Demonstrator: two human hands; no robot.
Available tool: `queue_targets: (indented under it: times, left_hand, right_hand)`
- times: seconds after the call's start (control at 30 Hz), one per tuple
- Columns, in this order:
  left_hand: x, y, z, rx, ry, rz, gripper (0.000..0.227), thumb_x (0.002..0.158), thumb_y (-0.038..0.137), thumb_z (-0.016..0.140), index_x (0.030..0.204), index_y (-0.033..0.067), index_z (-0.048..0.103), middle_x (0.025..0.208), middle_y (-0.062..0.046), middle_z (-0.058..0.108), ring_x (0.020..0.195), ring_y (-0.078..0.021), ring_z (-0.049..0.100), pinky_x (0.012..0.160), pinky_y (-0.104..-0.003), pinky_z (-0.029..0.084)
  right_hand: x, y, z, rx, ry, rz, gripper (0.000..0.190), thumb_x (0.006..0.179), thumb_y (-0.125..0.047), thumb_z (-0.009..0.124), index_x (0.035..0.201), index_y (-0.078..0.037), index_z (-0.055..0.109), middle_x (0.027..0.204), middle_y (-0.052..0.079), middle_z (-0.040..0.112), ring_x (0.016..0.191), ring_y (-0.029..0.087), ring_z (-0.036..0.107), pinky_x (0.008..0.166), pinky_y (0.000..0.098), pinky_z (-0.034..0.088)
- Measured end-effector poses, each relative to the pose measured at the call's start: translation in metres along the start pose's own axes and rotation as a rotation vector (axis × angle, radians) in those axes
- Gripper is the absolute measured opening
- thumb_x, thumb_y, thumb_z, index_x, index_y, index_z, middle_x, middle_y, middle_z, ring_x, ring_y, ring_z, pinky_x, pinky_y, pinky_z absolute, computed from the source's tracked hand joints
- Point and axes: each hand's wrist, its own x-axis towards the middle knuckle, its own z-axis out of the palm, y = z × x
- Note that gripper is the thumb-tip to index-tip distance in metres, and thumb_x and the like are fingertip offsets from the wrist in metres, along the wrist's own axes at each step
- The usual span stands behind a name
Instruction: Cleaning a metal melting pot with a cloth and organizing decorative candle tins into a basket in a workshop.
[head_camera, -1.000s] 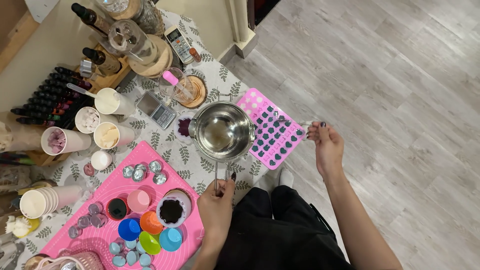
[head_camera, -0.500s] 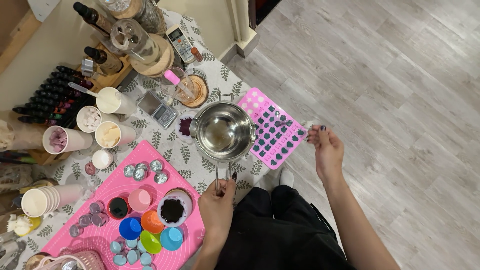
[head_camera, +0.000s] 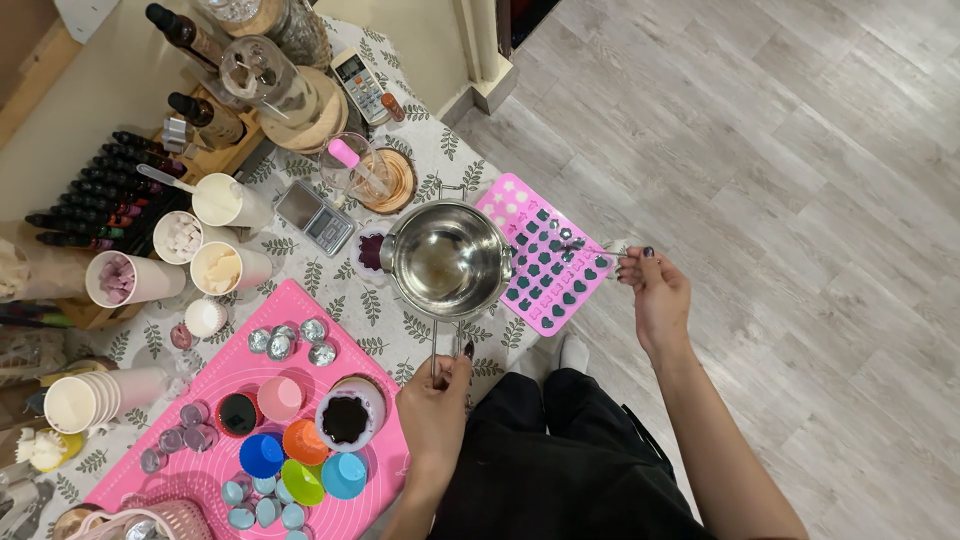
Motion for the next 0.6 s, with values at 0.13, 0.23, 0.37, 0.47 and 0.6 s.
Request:
queue_targets:
  times: [0.13, 0.23, 0.37, 0.47, 0.6]
  left_hand:
    - [-0.001, 0.005, -0.001, -0.014, -0.006, -0.016, 0.027, 0.087, 0.021, 0.074, 0.073, -0.0017, 0.07, 0.053, -0.003, 0.063, 0.044, -0.0075, 0.049, 0.043, -0.029, 0.038]
    - [-0.001, 0.006, -0.002, -0.049, -0.025, -0.089, 0.026, 0.087, 0.021, 0.074, 0.075, -0.0017, 0.07, 0.054, -0.003, 0.062, 0.045, -0.0078, 0.048, 0.044, -0.029, 0.037]
    - [0.002, -0.004, -0.001, -0.028, 0.008, 0.011, 0.024, 0.087, 0.02, 0.074, 0.077, -0.0008, 0.071, 0.056, -0.001, 0.064, 0.05, -0.0051, 0.05, 0.047, -0.026, 0.041]
    - [0.003, -0.006, 0.002, -0.034, 0.002, 0.013, 0.024, 0.087, 0.02, 0.074, 0.076, -0.0008, 0.071, 0.055, -0.001, 0.063, 0.05, -0.0051, 0.05, 0.048, -0.026, 0.041]
    - [0.003, 0.001, 0.004, -0.122, -0.045, -0.084, 0.026, 0.089, 0.021, 0.073, 0.075, -0.0012, 0.069, 0.054, -0.002, 0.058, 0.046, -0.0068, 0.047, 0.045, -0.028, 0.036]
  right_hand:
    - [-0.006, -0.012, 0.005, 0.067, -0.007, -0.026, 0.026, 0.11, -0.017, 0.055, 0.113, 0.006, 0.066, 0.1, 0.011, 0.071, 0.085, 0.015, 0.064, 0.083, 0.0287, 0.054]
    - [-0.029, -0.014, 0.0, 0.097, 0.0, -0.013, 0.029, 0.11, -0.018, 0.054, 0.115, 0.007, 0.066, 0.099, 0.012, 0.071, 0.083, 0.015, 0.063, 0.081, 0.0291, 0.054]
    - [-0.062, 0.009, -0.021, 0.246, 0.095, 0.22, 0.032, 0.109, -0.02, 0.051, 0.121, 0.007, 0.064, 0.1, 0.013, 0.071, 0.086, 0.016, 0.065, 0.084, 0.0303, 0.055]
    - [-0.082, 0.024, -0.023, 0.253, 0.099, 0.33, 0.031, 0.108, -0.019, 0.051, 0.123, 0.007, 0.062, 0.105, 0.015, 0.072, 0.088, 0.019, 0.066, 0.086, 0.032, 0.055]
    - [-0.102, 0.007, 0.013, 0.165, -0.003, 0.418, 0.032, 0.104, -0.02, 0.052, 0.12, 0.006, 0.062, 0.109, 0.018, 0.074, 0.092, 0.022, 0.069, 0.086, 0.0346, 0.056]
